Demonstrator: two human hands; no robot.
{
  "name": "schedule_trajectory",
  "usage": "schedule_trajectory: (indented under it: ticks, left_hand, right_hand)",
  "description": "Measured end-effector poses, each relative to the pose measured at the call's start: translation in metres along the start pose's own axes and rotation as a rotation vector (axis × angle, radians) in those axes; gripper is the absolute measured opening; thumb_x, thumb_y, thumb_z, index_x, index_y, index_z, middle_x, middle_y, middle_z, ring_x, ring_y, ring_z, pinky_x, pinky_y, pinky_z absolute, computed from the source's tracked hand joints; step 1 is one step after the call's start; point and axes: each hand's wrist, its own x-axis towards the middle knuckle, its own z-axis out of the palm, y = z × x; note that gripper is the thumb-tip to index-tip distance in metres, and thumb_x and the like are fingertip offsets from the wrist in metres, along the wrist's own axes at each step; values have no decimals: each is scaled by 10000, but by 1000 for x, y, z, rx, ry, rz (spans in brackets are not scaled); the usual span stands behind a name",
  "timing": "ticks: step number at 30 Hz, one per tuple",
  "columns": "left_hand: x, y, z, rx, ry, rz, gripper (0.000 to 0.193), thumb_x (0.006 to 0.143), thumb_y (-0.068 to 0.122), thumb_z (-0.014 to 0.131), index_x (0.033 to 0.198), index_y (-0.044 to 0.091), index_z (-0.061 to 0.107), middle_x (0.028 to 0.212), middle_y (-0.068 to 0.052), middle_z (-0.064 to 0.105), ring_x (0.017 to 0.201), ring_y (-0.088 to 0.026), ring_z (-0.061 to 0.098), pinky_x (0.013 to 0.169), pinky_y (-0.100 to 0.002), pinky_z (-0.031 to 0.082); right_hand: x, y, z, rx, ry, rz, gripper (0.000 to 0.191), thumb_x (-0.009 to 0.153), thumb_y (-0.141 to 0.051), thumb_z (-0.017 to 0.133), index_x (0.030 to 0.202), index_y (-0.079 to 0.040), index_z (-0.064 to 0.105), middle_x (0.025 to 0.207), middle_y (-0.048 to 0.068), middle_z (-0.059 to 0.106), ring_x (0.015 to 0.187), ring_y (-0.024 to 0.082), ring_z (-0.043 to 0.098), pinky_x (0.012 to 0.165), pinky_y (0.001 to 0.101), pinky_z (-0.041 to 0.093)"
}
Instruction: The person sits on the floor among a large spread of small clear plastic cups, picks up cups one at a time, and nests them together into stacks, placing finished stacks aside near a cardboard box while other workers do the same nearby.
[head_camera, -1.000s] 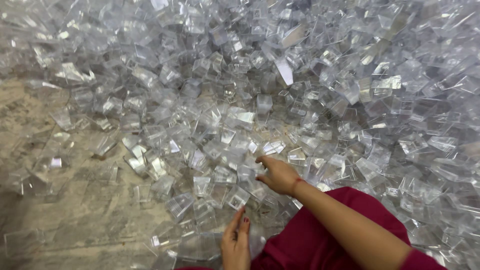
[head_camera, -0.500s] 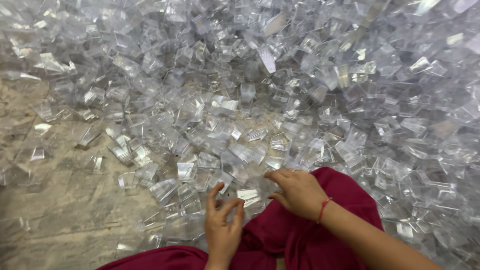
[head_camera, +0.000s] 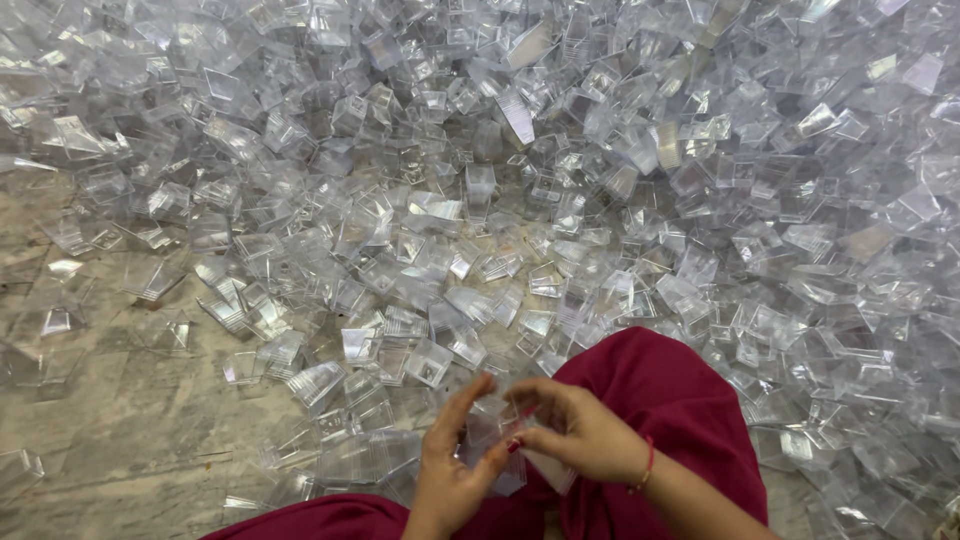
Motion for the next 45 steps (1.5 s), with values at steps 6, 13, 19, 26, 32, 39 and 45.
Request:
schedule_trajectory:
  ticks: [6,13,19,26,32,39,45]
  left_hand:
    - [5,-1,-4,-55,147,-286,673,756,112,815,1400,138,621,1177,-70,789,966,-187,706,796,-330,558]
    - [9,13,6,120,34,-325,739,718,254,821,1397,151,547,1090,-45,790,941,-217,763,835,-335,580]
    - [2,23,8,314,-152,-194,689,805,365,816,1405,88,619,1080,-147,750,1028,-337,730,915,-425,559]
    - [6,41,0,136,-361,-326,685,763,370,776,1357,57,641,1145,-152,745,1081,-293,733,952,-388,567]
    - [6,49,-16,-230,-342,-324,688,788,277,795,1403,36,602,1182,-127,734,1113,-240,715,995,-370,556]
    - [2,13,10,-630,-324,-403,708,817,168,817,1457,11,556,1226,-97,722,1151,-178,694,1045,-349,543]
    - [-5,-1,17,-729,-477,-411,705,873,152,802,1498,-8,517,1290,-78,707,1199,-152,676,1084,-336,514]
  right_hand:
    - [3,13,-17,181,198,319,420,923,-182,592,1304,-14,651,1049,127,757,808,193,712,743,375,602]
    - [-4,-2,-33,860,488,178,476,885,-292,595,1288,-39,570,1222,147,687,979,263,724,858,454,560]
    - [-1,-25,-9,-446,284,-55,778,718,-169,907,1385,-31,531,1226,117,658,1057,232,725,901,350,630]
    - [-11,-62,-33,-615,-235,-163,287,798,-196,849,1050,-59,825,1063,49,778,989,176,756,852,302,599]
    - [0,-60,-16,-667,-366,-257,297,867,-264,824,1063,-58,739,1182,119,682,1139,238,645,933,342,584]
    - [-16,-22,-11,-336,225,-300,474,849,-200,709,1297,-69,627,1412,121,545,1243,245,622,939,400,548]
    - [-61,9,1,71,148,-83,653,840,4,723,1457,-110,540,1351,125,631,1267,245,682,1043,399,576]
